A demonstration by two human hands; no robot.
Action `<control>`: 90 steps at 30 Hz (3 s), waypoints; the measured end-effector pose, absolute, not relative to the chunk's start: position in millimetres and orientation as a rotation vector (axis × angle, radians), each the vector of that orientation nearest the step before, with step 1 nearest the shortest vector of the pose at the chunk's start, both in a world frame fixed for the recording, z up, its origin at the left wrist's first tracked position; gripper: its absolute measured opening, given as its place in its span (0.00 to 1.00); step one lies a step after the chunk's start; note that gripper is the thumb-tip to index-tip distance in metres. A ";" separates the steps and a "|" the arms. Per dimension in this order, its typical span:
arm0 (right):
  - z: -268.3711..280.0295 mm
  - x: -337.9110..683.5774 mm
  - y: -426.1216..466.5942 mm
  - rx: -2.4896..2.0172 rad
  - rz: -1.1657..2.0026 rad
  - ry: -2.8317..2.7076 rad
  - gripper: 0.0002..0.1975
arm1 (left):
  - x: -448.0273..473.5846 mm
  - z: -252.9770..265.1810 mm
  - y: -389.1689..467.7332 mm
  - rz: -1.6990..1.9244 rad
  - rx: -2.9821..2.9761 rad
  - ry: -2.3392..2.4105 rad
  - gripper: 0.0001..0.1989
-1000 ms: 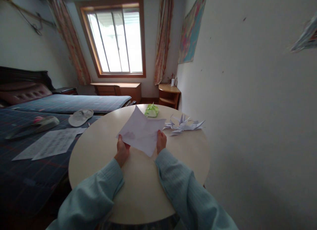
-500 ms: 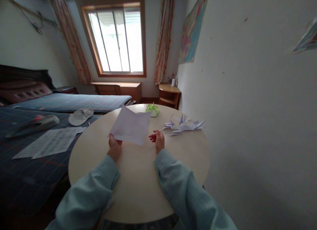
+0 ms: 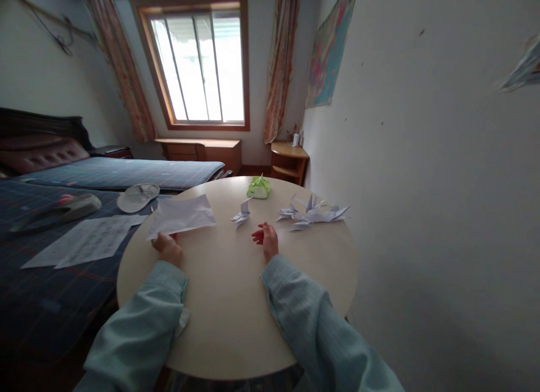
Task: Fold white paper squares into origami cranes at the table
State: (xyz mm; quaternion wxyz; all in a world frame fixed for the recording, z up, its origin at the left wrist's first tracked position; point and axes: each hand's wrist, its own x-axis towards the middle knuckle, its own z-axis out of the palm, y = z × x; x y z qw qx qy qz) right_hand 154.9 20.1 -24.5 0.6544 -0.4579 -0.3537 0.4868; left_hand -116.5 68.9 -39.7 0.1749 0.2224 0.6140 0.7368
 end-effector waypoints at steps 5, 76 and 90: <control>-25.4 154.9 20.2 -1.023 1.118 -0.806 0.18 | -115.8 -27.6 75.5 2.097 0.521 1.841 0.17; -33.4 154.3 25.2 -1.148 0.971 -0.828 0.08 | -15.0 -1.4 20.9 1.520 2.306 1.162 0.13; -37.8 153.1 29.5 -1.096 1.034 -0.930 0.08 | -12.4 -14.5 27.7 1.492 1.926 1.136 0.07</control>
